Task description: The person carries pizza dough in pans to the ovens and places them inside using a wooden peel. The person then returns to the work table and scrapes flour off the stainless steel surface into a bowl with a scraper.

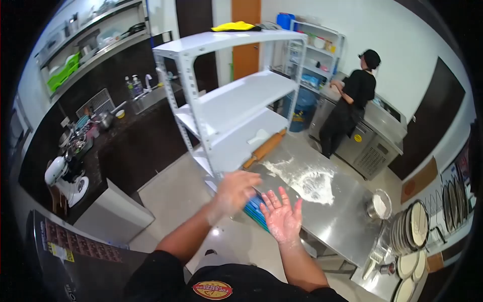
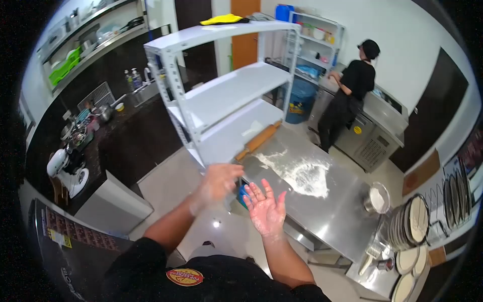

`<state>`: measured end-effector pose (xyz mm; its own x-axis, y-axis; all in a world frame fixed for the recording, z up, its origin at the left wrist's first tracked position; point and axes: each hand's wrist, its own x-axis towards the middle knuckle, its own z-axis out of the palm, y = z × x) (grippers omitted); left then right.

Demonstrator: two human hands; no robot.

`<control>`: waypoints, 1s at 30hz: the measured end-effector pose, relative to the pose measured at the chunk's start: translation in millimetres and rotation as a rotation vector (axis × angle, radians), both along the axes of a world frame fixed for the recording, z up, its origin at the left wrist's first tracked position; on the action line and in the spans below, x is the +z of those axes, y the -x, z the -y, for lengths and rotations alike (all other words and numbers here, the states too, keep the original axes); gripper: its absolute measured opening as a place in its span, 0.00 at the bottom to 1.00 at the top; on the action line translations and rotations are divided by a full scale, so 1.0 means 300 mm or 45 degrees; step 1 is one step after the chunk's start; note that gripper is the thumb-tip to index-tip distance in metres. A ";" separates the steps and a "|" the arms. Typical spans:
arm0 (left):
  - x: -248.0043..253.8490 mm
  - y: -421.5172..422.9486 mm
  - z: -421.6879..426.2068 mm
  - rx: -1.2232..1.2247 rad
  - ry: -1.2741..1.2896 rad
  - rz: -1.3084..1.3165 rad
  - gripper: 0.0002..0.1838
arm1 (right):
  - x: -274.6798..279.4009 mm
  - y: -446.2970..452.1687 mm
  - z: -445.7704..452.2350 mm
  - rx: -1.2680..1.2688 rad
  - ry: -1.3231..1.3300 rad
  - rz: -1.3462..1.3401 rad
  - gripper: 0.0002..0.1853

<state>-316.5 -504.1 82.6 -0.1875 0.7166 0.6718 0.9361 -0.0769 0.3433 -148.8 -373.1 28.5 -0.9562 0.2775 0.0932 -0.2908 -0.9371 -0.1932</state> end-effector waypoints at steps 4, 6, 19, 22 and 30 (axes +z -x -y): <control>-0.099 -0.049 0.114 0.273 0.260 -0.408 0.15 | -0.023 0.246 0.210 0.264 -0.209 0.006 0.46; 0.094 0.071 0.373 0.429 0.985 -0.059 0.16 | -0.044 0.319 0.305 0.417 -0.328 -0.004 0.47; -0.213 0.675 1.137 1.701 0.491 0.052 0.28 | -0.004 1.267 1.209 1.026 -0.310 -0.039 0.46; -0.160 0.890 1.477 1.815 0.740 0.250 0.29 | 0.003 1.383 1.308 1.106 -0.285 -0.119 0.44; -0.053 1.150 1.652 1.349 0.211 0.287 0.27 | -0.219 1.842 1.429 1.215 -0.280 0.208 0.48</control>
<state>-661.6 -999.8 66.8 -0.8683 0.1974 0.4551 0.4143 0.7930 0.4466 -701.5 -801.8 -37.3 -0.7756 -0.6229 -0.1026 0.6125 -0.7031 -0.3612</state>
